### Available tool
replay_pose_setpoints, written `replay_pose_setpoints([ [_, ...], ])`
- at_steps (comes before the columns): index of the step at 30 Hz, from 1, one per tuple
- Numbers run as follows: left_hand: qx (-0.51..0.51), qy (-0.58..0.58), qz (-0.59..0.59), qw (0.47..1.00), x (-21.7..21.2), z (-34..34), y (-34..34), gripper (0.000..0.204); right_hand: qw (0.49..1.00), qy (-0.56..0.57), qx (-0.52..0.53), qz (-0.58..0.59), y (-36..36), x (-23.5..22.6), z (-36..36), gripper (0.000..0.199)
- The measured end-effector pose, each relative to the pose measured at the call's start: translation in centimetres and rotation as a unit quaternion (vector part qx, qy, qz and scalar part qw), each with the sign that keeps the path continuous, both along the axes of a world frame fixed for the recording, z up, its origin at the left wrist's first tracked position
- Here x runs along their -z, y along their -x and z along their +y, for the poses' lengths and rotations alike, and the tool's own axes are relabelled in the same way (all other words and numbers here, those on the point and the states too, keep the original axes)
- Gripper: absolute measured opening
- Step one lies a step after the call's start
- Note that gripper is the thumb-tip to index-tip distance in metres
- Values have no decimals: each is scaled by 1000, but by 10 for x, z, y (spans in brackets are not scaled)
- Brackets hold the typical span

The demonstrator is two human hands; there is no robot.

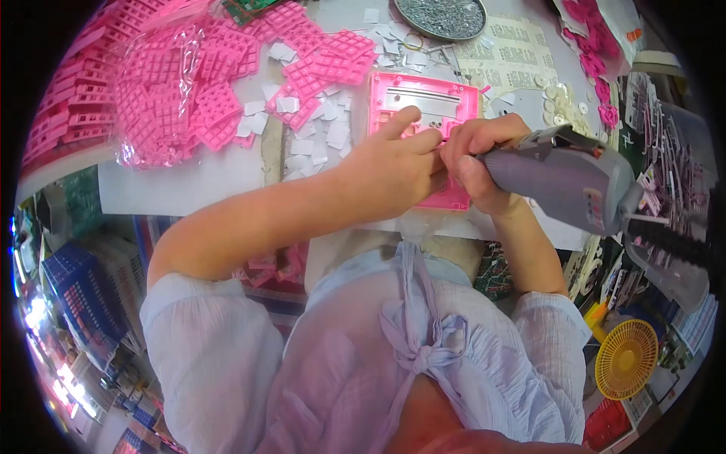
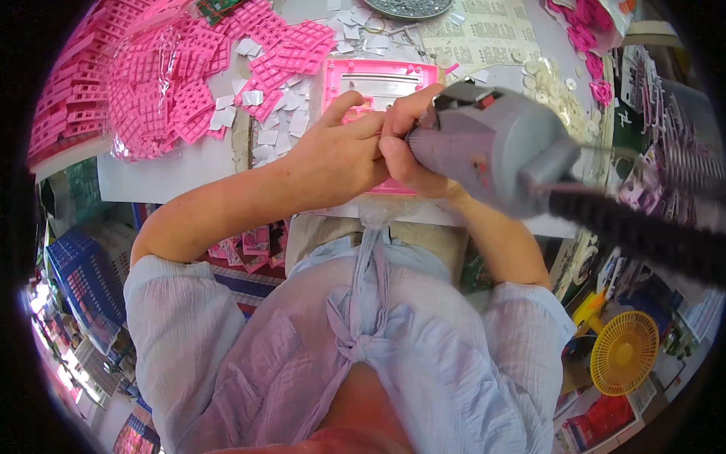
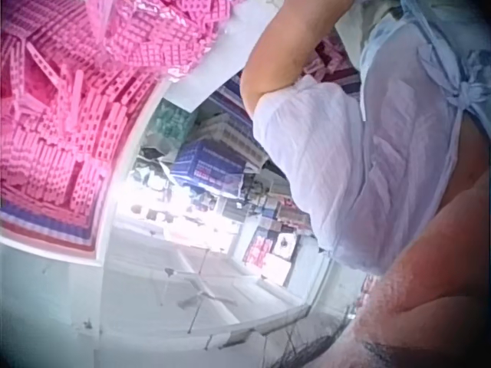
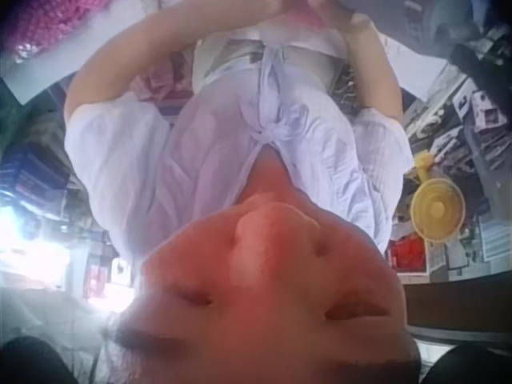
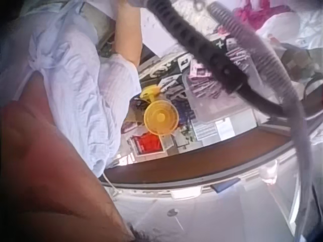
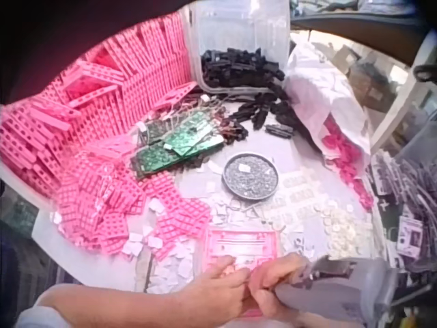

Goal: Assembling the internal components and housing of a pink toy calculator using an electric screwdriver.

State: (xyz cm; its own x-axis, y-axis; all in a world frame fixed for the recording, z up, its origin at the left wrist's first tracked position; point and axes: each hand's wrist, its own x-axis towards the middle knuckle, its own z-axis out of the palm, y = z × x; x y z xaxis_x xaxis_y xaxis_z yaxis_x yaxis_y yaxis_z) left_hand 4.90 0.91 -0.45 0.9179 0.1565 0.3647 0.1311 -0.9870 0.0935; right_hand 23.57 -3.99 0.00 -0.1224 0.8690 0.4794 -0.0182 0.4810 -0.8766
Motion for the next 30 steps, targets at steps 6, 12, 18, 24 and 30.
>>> replay_pose_setpoints([
  [6, -9, 65, -23, 998, 0, 4, 0, 10, 986, 113, -84, 90, -15, -4, 19, 35],
  [12, -280, 182, -115, 936, -5, 78, 48, 24, 975, -14, -52, 215, -48, -55, 20, 38],
  [18, -335, 56, -13, 940, 16, 103, 67, 26, 986, 50, 59, 147, -54, -70, 19, 41],
  [24, -423, 206, -183, 863, -2, 97, 71, 20, 912, -143, 374, -90, -49, -75, 6, 60],
  [30, -380, 436, -272, 769, -23, 64, 69, 19, 967, -39, 182, -173, 10, -61, 10, 58],
])
